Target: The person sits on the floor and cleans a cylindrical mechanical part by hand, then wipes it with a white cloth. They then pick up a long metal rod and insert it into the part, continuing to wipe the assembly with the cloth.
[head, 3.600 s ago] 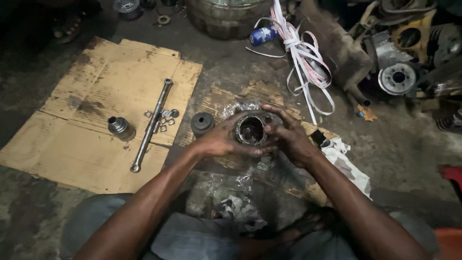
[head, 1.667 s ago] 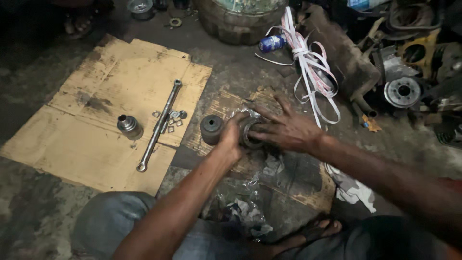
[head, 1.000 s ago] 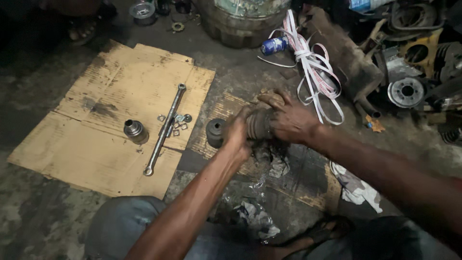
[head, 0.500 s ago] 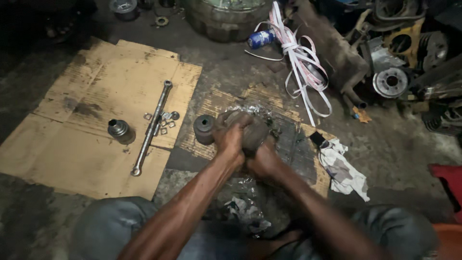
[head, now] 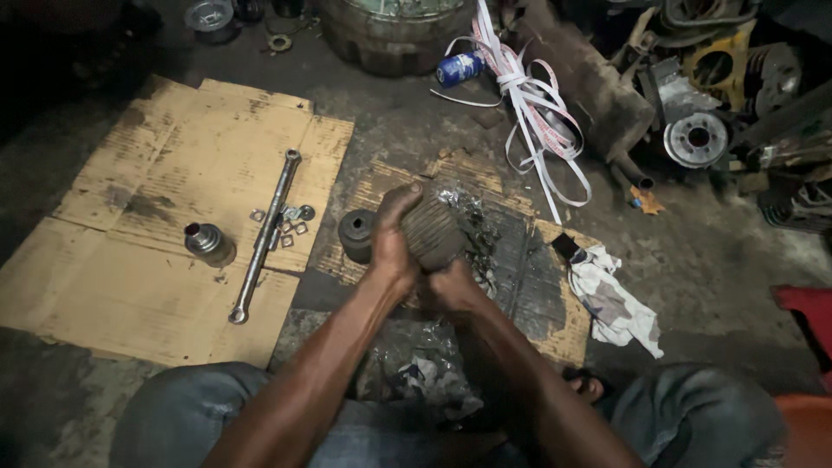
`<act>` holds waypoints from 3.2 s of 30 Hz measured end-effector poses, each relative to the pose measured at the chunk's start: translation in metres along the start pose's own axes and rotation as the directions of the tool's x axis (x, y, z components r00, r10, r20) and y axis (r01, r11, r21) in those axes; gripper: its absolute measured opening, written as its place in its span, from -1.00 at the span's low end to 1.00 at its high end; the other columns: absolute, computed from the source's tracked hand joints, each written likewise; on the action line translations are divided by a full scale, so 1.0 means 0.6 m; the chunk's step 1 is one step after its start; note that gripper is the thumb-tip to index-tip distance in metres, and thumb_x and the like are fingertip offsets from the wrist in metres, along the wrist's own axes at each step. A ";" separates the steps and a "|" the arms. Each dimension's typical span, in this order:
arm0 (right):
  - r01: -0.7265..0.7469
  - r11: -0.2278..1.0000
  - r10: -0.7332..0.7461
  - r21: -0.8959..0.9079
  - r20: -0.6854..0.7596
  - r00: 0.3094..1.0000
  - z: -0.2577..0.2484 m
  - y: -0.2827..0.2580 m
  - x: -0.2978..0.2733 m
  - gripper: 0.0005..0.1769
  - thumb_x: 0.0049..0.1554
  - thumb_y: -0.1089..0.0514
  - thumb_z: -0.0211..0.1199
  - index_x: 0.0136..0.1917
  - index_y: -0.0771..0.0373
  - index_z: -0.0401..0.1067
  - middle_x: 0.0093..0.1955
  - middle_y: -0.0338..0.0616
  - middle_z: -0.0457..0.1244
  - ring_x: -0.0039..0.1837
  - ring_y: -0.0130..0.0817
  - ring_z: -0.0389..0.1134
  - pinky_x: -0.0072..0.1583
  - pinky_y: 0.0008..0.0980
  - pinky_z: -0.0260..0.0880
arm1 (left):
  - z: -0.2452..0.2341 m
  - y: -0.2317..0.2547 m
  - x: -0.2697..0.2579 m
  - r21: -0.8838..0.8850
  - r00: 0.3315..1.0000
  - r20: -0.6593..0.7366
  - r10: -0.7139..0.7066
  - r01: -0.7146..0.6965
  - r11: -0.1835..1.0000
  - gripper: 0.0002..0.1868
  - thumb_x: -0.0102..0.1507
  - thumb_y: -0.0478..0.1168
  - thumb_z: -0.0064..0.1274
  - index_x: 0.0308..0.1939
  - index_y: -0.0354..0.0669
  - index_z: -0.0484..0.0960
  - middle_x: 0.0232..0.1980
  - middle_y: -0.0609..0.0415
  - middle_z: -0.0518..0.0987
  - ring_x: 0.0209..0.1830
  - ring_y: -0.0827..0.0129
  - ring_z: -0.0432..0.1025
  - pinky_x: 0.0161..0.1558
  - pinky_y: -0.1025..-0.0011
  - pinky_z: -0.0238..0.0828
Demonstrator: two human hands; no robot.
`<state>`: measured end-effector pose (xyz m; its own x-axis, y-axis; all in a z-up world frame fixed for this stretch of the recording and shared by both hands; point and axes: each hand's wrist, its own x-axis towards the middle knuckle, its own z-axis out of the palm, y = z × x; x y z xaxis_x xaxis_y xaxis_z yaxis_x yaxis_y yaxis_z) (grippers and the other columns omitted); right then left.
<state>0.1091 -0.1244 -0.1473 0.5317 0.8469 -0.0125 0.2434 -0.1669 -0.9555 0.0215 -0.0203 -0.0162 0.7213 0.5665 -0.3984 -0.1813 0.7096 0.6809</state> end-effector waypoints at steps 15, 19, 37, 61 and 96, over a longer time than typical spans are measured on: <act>0.128 0.948 -0.147 -0.292 -0.044 0.988 -0.027 -0.101 -0.008 -0.35 -0.14 0.34 0.31 0.27 0.35 0.38 0.25 0.11 0.36 0.31 -0.08 0.38 0.30 -0.22 0.38 | 0.003 0.026 0.026 0.024 0.982 -0.063 -0.179 0.180 0.983 -0.35 0.14 0.17 0.05 0.16 -0.18 0.59 0.23 -0.19 0.54 0.28 -0.02 0.34 0.36 -0.49 -0.12; 0.071 0.994 -0.076 -0.087 -0.054 0.996 -0.008 -0.083 -0.017 -0.33 -0.11 0.26 0.44 0.28 0.31 0.37 0.22 0.04 0.36 0.25 -0.15 0.38 0.26 -0.21 0.36 | 0.024 0.040 -0.010 0.001 0.984 -0.078 -0.162 0.163 0.987 -0.25 0.11 0.24 0.03 0.38 0.37 0.28 0.35 0.02 0.37 0.36 -0.09 0.26 0.39 -0.59 -0.24; -0.239 0.872 0.330 0.428 -0.151 0.932 -0.005 -0.015 0.027 -0.40 0.02 0.39 0.18 0.36 0.28 0.38 0.06 0.09 0.32 0.01 -0.07 0.31 -0.03 -0.13 0.30 | -0.027 0.005 0.065 -0.195 0.996 0.031 -0.080 0.084 0.977 -0.77 0.11 -0.10 0.05 -0.20 -0.08 0.57 -0.12 -0.02 0.57 -0.07 0.13 0.48 0.09 -0.05 0.46; -0.406 0.711 0.380 0.574 0.173 0.909 -0.070 -0.267 -0.062 -0.05 -0.22 0.67 0.02 0.42 0.17 0.28 0.35 0.00 0.23 0.20 -0.08 0.26 0.01 -0.26 0.41 | -0.086 -0.013 0.099 -0.495 0.997 -0.039 -0.073 0.044 0.868 -0.35 0.22 0.05 -0.35 0.16 -0.31 0.57 0.17 -0.22 0.58 0.20 -0.03 0.48 0.28 -0.10 0.39; 0.022 0.425 0.249 -0.905 0.140 0.958 -0.114 -0.101 -0.072 0.24 0.12 -0.61 -0.07 0.73 0.04 -0.51 0.67 0.06 -0.34 0.73 0.17 -0.55 0.58 0.35 -0.72 | -0.045 0.032 0.053 -0.496 0.973 0.034 -0.229 0.215 0.842 -0.38 0.23 0.23 -0.12 0.06 -0.22 0.61 0.03 -0.15 0.65 0.01 0.03 0.55 0.11 -0.05 0.49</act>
<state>0.1268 -0.1854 -0.0687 0.4564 0.8408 -0.2911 0.8493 -0.5092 -0.1392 0.0230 0.0228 -0.0328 0.7658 0.3748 -0.5225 -0.3288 0.9265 0.1828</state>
